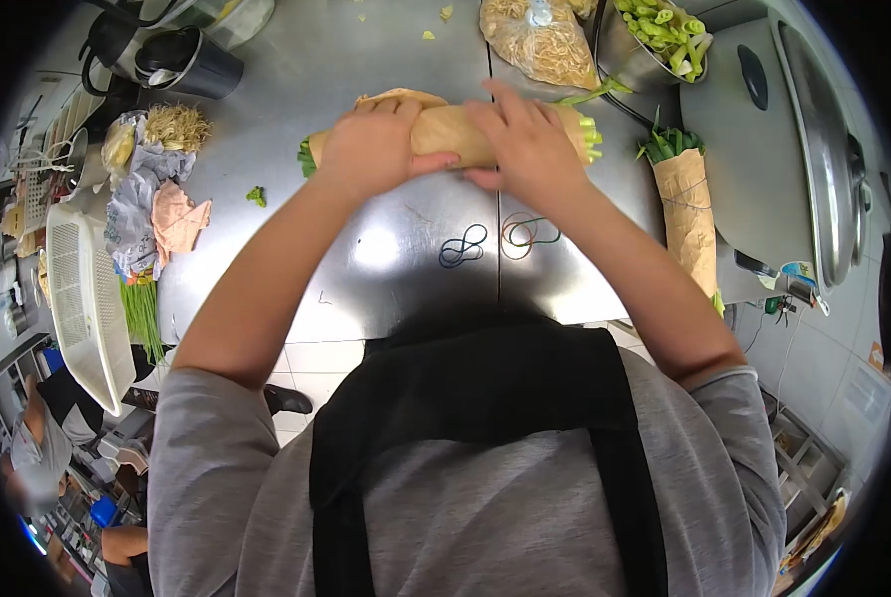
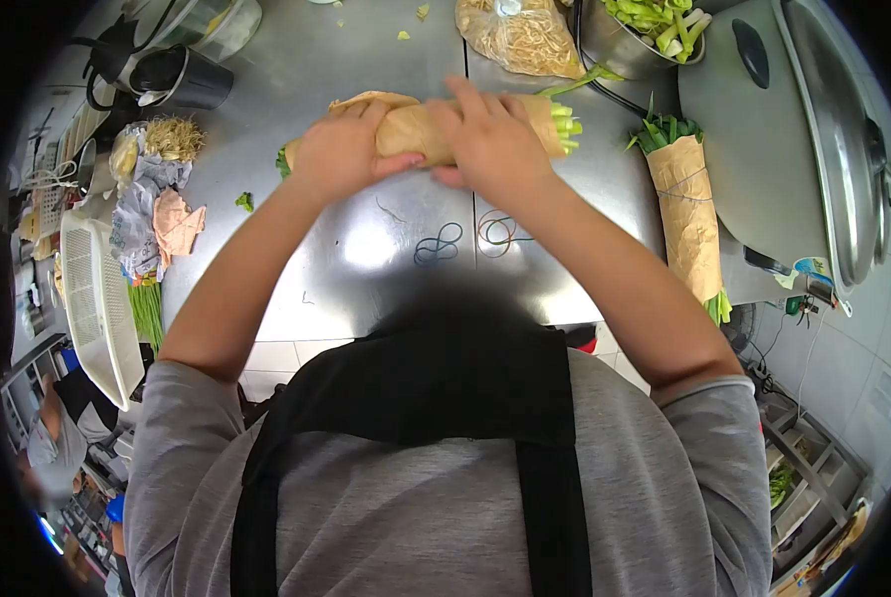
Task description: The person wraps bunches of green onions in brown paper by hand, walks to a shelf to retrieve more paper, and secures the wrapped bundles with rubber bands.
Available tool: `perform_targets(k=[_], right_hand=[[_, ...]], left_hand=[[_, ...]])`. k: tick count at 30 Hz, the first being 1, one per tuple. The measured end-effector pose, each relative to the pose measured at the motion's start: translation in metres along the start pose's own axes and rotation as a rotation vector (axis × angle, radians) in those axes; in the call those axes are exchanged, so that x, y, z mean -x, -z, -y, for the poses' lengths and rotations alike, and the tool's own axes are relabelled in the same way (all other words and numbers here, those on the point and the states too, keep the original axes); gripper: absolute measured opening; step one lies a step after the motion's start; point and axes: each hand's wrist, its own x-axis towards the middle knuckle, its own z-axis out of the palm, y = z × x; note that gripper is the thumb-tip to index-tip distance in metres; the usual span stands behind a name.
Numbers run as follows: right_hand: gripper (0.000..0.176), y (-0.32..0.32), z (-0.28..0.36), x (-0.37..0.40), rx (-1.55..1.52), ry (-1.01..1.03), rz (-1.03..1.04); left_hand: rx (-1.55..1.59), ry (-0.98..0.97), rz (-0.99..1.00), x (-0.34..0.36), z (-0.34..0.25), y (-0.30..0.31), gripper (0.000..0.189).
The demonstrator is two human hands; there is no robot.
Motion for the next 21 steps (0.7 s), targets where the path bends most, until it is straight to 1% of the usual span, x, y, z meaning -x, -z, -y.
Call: perform_targets(k=[1, 3, 5, 6, 7, 8, 9, 10, 11, 12, 13, 14, 16, 17, 18, 19, 20, 21], right_hand=[[0.085, -0.002, 0.001, 0.005, 0.149, 0.029, -0.084], [0.086, -0.008, -0.012, -0.008, 0.153, 0.047, -0.058], [0.087, -0.008, -0.018, -0.022, 0.147, 0.057, -0.049], [0.083, -0.004, -0.020, -0.029, 0.117, 0.014, 0.073], [0.080, 0.000, -0.023, -0.036, 0.084, -0.030, 0.196], [0.080, 0.001, -0.027, -0.045, 0.081, -0.042, 0.185], [0.080, 0.002, -0.031, -0.050, 0.091, -0.040, 0.237], [0.081, 0.001, -0.033, -0.053, 0.099, -0.037, 0.298], [0.081, 0.003, -0.033, -0.057, 0.093, -0.045, 0.305], [0.078, 0.007, -0.033, -0.063, 0.044, -0.058, 0.361], [0.076, 0.009, -0.031, -0.067, -0.006, -0.066, 0.416], [0.076, 0.010, -0.027, -0.067, -0.007, -0.061, 0.417], [0.073, 0.018, -0.022, -0.068, -0.165, -0.104, 0.494], [0.073, 0.017, -0.023, -0.069, -0.158, -0.104, 0.486], [0.069, 0.013, -0.025, -0.066, -0.315, -0.151, 0.500], [0.066, 0.014, -0.026, -0.062, -0.474, -0.203, 0.513], [0.066, 0.014, -0.027, -0.056, -0.472, -0.213, 0.511], [0.067, 0.016, -0.024, -0.050, -0.636, -0.203, 0.475]], left_hand=[[0.059, 0.000, 0.026, -0.006, 0.003, 0.004, 0.069], [0.122, -0.001, 0.059, -0.016, 0.013, 0.004, 0.066], [0.178, -0.094, -0.242, -0.023, 0.023, 0.005, 0.051], [0.173, -0.103, -0.241, -0.021, 0.021, 0.007, 0.051], [0.058, -0.095, -0.511, -0.013, 0.015, 0.007, 0.045], [-0.057, -0.091, -0.781, -0.003, 0.008, 0.006, 0.040], [0.393, 0.200, -0.675, 0.018, -0.013, -0.010, 0.037], [0.832, 0.501, -0.524, 0.038, -0.043, -0.027, 0.034], [1.255, 0.754, -0.442, 0.047, -0.067, -0.032, 0.033], [1.675, 1.009, -0.343, 0.049, -0.087, -0.036, 0.032], [1.749, 0.972, -0.480, 0.040, -0.097, -0.037, 0.035], [1.747, 0.975, -0.485, 0.031, -0.092, -0.036, 0.035], [1.684, 0.847, -0.658, 0.002, -0.080, -0.033, 0.041], [1.675, 0.888, -0.658, -0.007, -0.078, -0.031, 0.044], [1.679, 0.879, -0.659, -0.016, -0.075, -0.029, 0.044], [1.698, 0.814, -0.713, -0.026, -0.072, -0.026, 0.045], [1.716, 0.750, -0.763, -0.032, -0.070, -0.025, 0.046], [1.723, 0.748, -0.751, -0.037, -0.067, -0.020, 0.046]])
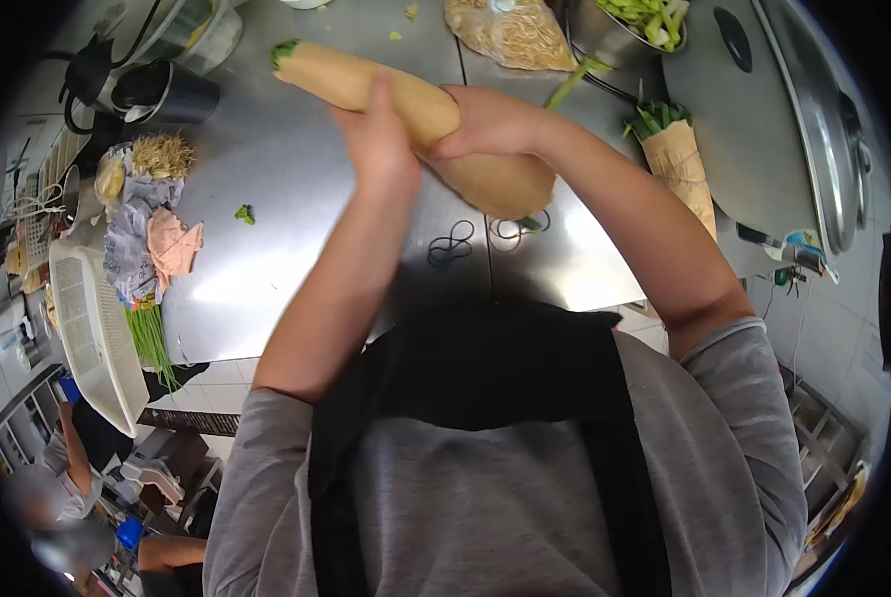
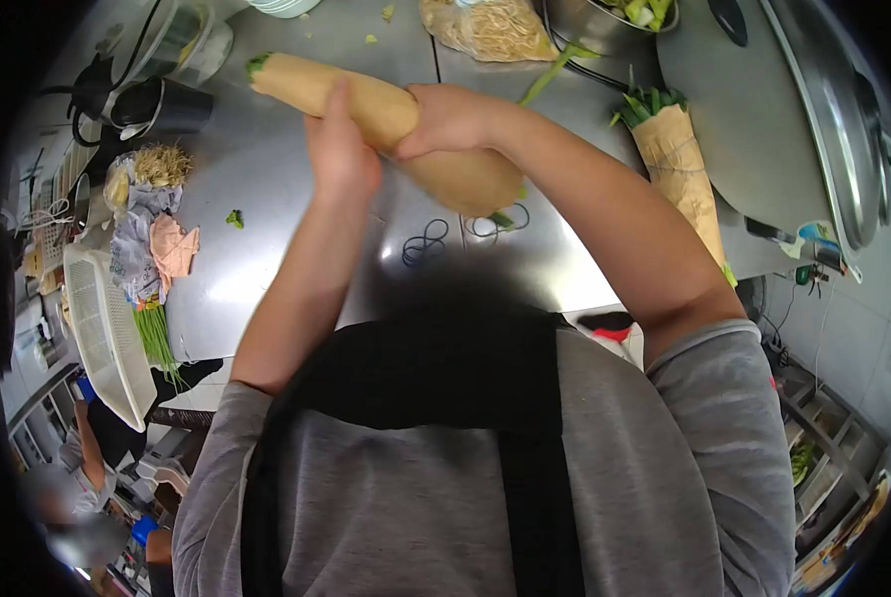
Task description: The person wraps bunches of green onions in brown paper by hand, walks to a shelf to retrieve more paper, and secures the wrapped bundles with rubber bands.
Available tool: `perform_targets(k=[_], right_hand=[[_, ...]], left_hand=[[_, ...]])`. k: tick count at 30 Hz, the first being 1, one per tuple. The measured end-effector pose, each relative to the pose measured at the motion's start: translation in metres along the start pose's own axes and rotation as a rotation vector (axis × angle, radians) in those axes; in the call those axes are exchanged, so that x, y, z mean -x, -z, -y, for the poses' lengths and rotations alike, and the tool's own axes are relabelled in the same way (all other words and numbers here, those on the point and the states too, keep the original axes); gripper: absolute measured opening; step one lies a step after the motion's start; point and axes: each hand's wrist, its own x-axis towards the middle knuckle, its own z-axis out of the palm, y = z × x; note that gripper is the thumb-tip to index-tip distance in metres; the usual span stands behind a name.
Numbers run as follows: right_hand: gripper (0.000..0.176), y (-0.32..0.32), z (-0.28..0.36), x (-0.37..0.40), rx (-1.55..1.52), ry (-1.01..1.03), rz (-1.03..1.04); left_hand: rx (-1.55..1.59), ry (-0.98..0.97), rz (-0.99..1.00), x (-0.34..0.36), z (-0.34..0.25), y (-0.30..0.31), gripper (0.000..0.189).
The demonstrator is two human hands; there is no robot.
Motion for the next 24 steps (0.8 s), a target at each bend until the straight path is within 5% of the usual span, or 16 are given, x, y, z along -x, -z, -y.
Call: perform_targets(k=[5, 9, 10, 11, 13, 15, 18, 20, 22, 24], right_hand=[[0.070, 0.030, 0.041, 0.036, -0.438, 0.123, -0.033], [0.070, 0.045, 0.072, 0.058, -0.843, 0.248, 0.264], [0.070, 0.044, 0.077, 0.061, -0.988, 0.303, 0.367], [0.070, 0.040, 0.085, 0.066, -0.983, 0.314, 0.350], [0.071, 0.023, 0.104, 0.079, -1.069, 0.400, 0.277], [0.070, 0.008, 0.116, 0.089, -1.075, 0.456, 0.205], [0.055, -0.012, 0.098, 0.106, -0.443, 0.448, -0.269], [0.045, -0.030, 0.051, 0.112, -0.268, 0.240, -0.372], [0.045, -0.059, 0.002, 0.112, 0.067, 0.082, -0.311], [0.036, -0.097, -0.013, 0.117, 0.172, 0.092, -0.372]], left_hand=[[0.133, -0.012, 0.378, 0.005, -0.057, -0.006, 0.063], [0.271, -0.266, 0.654, 0.056, -0.112, -0.032, 0.079], [0.299, -0.044, 0.611, 0.057, -0.143, -0.031, 0.109], [0.359, -0.059, 0.929, 0.010, -0.134, 0.007, 0.099], [0.288, -0.034, 1.091, 0.025, -0.167, -0.005, 0.088], [0.078, -0.101, 0.848, 0.048, -0.191, 0.000, 0.089], [-0.219, -0.285, 0.603, 0.061, -0.224, 0.035, 0.085], [-0.298, -0.305, 0.563, 0.068, -0.236, 0.065, 0.081], [-0.655, -0.387, 0.449, 0.079, -0.237, 0.083, 0.055], [-0.984, -0.334, 0.515, 0.085, -0.221, 0.095, 0.047]])
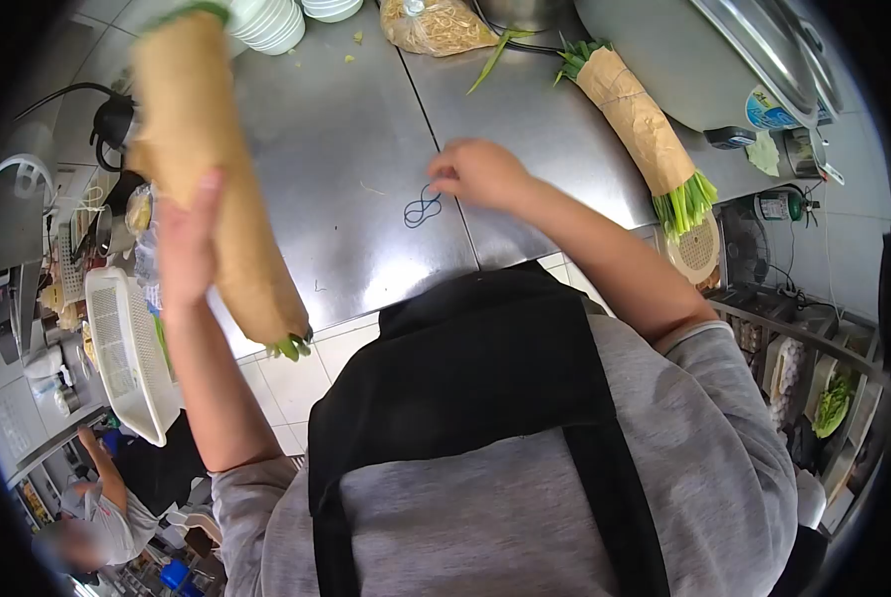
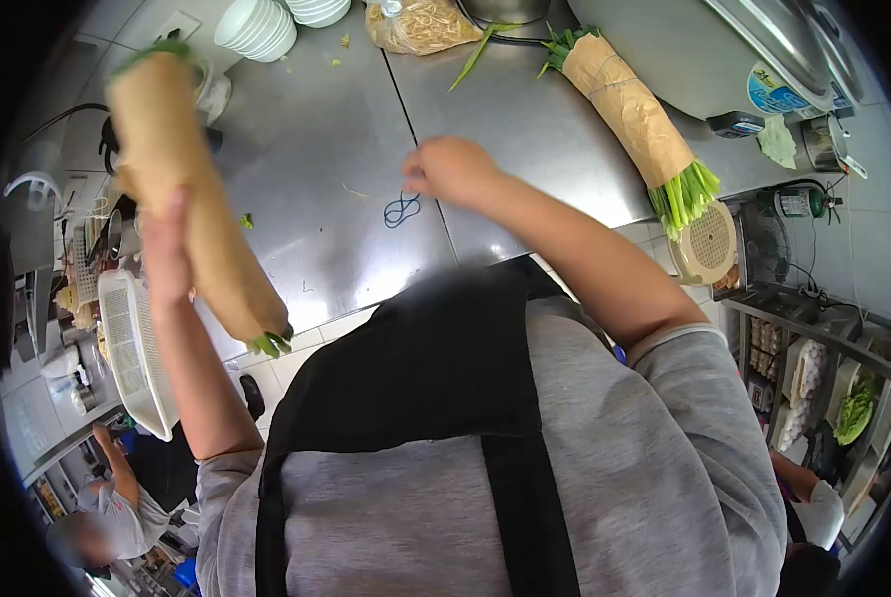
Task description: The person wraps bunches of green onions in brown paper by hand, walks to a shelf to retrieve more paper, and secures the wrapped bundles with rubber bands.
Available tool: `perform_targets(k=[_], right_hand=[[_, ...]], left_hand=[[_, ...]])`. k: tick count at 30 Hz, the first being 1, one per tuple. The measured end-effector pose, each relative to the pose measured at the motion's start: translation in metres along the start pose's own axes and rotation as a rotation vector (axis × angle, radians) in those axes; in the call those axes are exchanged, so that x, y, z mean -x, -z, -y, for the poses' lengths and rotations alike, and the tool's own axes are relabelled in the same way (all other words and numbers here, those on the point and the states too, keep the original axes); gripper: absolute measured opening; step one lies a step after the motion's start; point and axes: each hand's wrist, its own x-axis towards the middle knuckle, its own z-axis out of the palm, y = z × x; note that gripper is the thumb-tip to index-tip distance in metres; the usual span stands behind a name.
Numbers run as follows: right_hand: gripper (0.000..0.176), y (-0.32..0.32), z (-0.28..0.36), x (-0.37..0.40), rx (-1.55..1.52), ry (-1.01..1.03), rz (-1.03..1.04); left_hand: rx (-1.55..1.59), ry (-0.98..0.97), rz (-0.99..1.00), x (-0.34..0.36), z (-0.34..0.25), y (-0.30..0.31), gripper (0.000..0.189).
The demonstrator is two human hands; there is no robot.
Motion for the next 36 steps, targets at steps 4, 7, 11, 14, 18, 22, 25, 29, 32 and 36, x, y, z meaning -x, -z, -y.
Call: perform_targets(k=[4, 7, 11, 14, 18, 22, 25, 29, 32, 36], right_hand=[[0.021, -0.035, 0.017, 0.011, 0.209, -0.078, -0.064], [0.018, -0.038, 0.012, 0.008, 0.146, -0.091, -0.072], [0.015, -0.021, 0.011, 0.020, -0.083, -0.170, -0.150], [0.014, -0.028, 0.008, 0.024, -0.256, -0.186, -0.197], [0.017, -0.038, 0.008, 0.025, -0.797, -0.196, -0.273], [0.024, -0.043, 0.014, 0.035, -0.527, -0.153, -0.169], [0.027, -0.060, 0.026, 0.042, 0.265, 0.187, -0.224], [0.017, -0.069, 0.013, 0.028, 0.151, 0.207, -0.231], [0.015, -0.038, 0.025, 0.032, -0.271, 0.062, -0.317], [0.015, -0.017, 0.022, 0.033, -0.749, -0.290, -0.269]], left_hand=[[-0.252, -0.078, 0.038, 0.019, 0.050, -0.059, 0.060], [-0.490, -0.016, 0.120, 0.027, 0.072, -0.080, 0.061], [-0.645, -0.004, 0.144, 0.028, 0.085, -0.093, 0.055], [-0.678, 0.047, 0.106, 0.029, 0.088, -0.101, 0.050], [-0.801, 0.138, 0.170, 0.026, 0.094, -0.113, 0.050], [-0.822, 0.188, 0.222, 0.025, 0.091, -0.114, 0.051], [-0.830, 0.151, 0.203, 0.023, 0.099, -0.114, 0.048], [-0.820, 0.146, 0.227, 0.021, 0.101, -0.112, 0.048], [-0.804, 0.133, 0.207, 0.021, 0.100, -0.113, 0.048], [-0.797, 0.160, 0.230, 0.021, 0.101, -0.111, 0.048]])
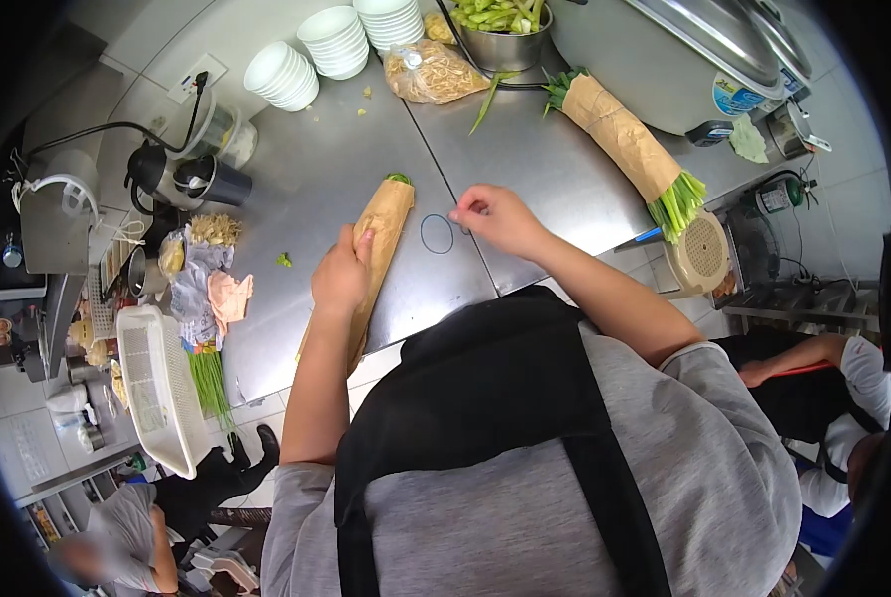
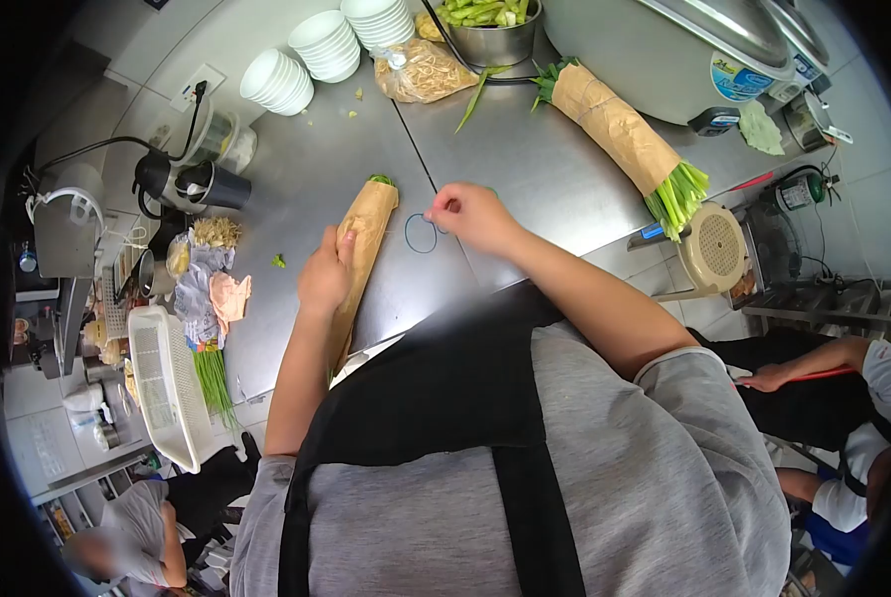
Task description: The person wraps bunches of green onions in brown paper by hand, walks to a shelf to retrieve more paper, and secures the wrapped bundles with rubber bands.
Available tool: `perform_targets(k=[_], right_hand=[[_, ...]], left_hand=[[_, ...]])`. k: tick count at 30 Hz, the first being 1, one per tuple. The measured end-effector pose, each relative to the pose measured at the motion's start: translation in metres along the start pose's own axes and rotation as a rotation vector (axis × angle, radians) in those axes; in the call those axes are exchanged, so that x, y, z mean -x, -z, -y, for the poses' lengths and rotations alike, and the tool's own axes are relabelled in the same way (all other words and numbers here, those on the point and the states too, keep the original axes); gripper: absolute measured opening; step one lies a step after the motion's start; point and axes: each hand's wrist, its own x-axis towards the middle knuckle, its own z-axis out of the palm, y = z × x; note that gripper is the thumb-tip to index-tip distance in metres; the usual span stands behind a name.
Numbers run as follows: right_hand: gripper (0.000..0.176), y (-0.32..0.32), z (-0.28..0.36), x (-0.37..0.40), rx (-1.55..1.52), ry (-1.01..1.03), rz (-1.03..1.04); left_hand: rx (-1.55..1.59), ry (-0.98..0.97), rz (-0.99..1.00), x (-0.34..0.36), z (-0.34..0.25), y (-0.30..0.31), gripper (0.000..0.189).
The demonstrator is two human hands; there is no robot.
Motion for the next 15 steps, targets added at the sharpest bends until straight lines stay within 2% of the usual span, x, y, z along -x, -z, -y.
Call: perform_targets(k=[3, 5, 7, 8, 10, 11, 12, 13, 14, 15], right_hand=[[0.018, 0.014, 0.013, 0.012, 0.019, 0.129, -0.012], [0.020, 0.022, 0.032, 0.034, 0.565, 0.768, 0.172], [0.018, 0.015, 0.060, 0.072, 0.479, 0.389, 0.675], [0.018, 0.016, 0.067, 0.077, 0.474, 0.391, 0.670], [0.007, 0.018, 0.074, 0.085, 0.268, 0.276, 0.824], [0.007, 0.020, 0.074, 0.087, 0.269, 0.277, 0.813], [0.007, 0.021, 0.072, 0.089, 0.043, 0.038, 0.795], [0.016, 0.023, 0.072, 0.090, -0.186, -0.198, 0.765], [0.016, 0.025, 0.072, 0.089, -0.189, -0.192, 0.758], [0.028, 0.027, 0.074, 0.089, -0.419, -0.239, 0.693]], left_hand=[[0.011, 0.002, 0.001, 0.002, 0.000, 0.002, 0.048], [0.011, 0.001, -0.007, 0.000, -0.001, 0.004, 0.048], [0.016, -0.013, -0.007, 0.000, 0.002, 0.001, 0.048], [0.009, -0.016, -0.007, 0.000, 0.002, 0.002, 0.048], [0.005, 0.013, 0.033, -0.001, 0.000, 0.004, 0.048], [0.002, 0.002, 0.032, -0.002, -0.001, 0.004, 0.048], [0.015, -0.005, 0.023, -0.001, -0.001, 0.005, 0.048], [0.027, -0.010, 0.015, 0.001, -0.001, 0.007, 0.047], [0.022, -0.018, 0.012, 0.004, -0.001, 0.009, 0.047], [0.042, -0.028, -0.021, 0.009, -0.006, 0.017, 0.044]])
